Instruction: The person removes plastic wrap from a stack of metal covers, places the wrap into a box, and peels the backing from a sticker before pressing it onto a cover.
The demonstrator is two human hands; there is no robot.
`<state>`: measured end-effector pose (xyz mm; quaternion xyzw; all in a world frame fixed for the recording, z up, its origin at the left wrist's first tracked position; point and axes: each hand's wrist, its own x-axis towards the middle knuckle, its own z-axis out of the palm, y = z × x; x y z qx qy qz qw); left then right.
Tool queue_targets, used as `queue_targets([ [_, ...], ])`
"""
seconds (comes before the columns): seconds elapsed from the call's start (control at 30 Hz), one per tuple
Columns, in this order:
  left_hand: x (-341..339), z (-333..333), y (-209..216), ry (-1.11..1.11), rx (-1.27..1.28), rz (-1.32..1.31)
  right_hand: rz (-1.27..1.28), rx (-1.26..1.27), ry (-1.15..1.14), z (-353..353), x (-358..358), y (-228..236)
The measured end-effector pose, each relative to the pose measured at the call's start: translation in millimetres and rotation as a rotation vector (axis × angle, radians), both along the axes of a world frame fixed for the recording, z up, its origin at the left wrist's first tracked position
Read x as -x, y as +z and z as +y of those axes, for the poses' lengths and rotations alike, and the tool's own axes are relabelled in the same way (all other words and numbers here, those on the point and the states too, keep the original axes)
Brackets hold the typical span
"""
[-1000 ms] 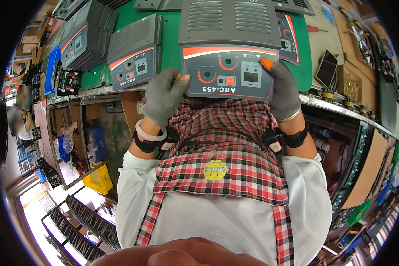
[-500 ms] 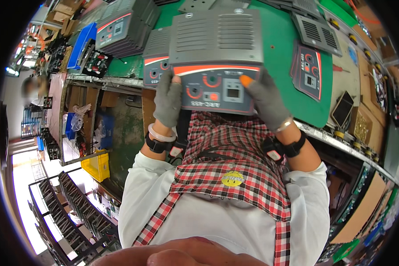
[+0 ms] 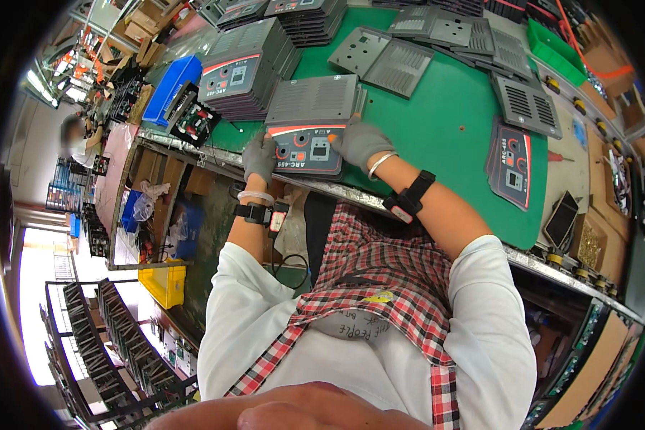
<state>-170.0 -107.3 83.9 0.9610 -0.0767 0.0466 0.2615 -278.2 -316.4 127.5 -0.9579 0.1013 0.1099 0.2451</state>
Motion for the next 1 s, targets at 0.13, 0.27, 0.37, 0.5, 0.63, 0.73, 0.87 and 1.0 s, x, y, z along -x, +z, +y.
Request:
queue_targets([
  [0.13, -3, 3, -7, -0.083, 0.133, -0.022, 0.036, 0.104, 0.023, 3, 7, -7],
  [0.27, -4, 2, -7, -0.07, 0.128, 0.023, -0.051, -0.145, -0.157, -3, 25, -14],
  [0.37, -3, -1, -2, -0.071, 0.113, 0.092, -0.024, -0.261, -0.171, -1, 33, -17],
  [0.5, -2, -3, 4, -0.128, 0.293, 0.19, -0.139, -0.21, -0.029, 12, 33, -26],
  [0.63, -9, -8, 3, -0.155, 0.195, 0.14, -0.217, -0.203, -0.088, 12, 21, -36],
  [0.73, -19, -12, -1, -0.158, 0.186, 0.125, -0.236, -0.262, -0.104, 5, 14, -34],
  [0.87, -29, -9, -4, -0.177, 0.223, 0.163, -0.124, -0.226, -0.104, -22, 14, -20],
  [1.0, -5, -12, 0, -0.21, 0.129, -0.314, -0.28, 0.138, -0.153, -88, -4, -18],
])
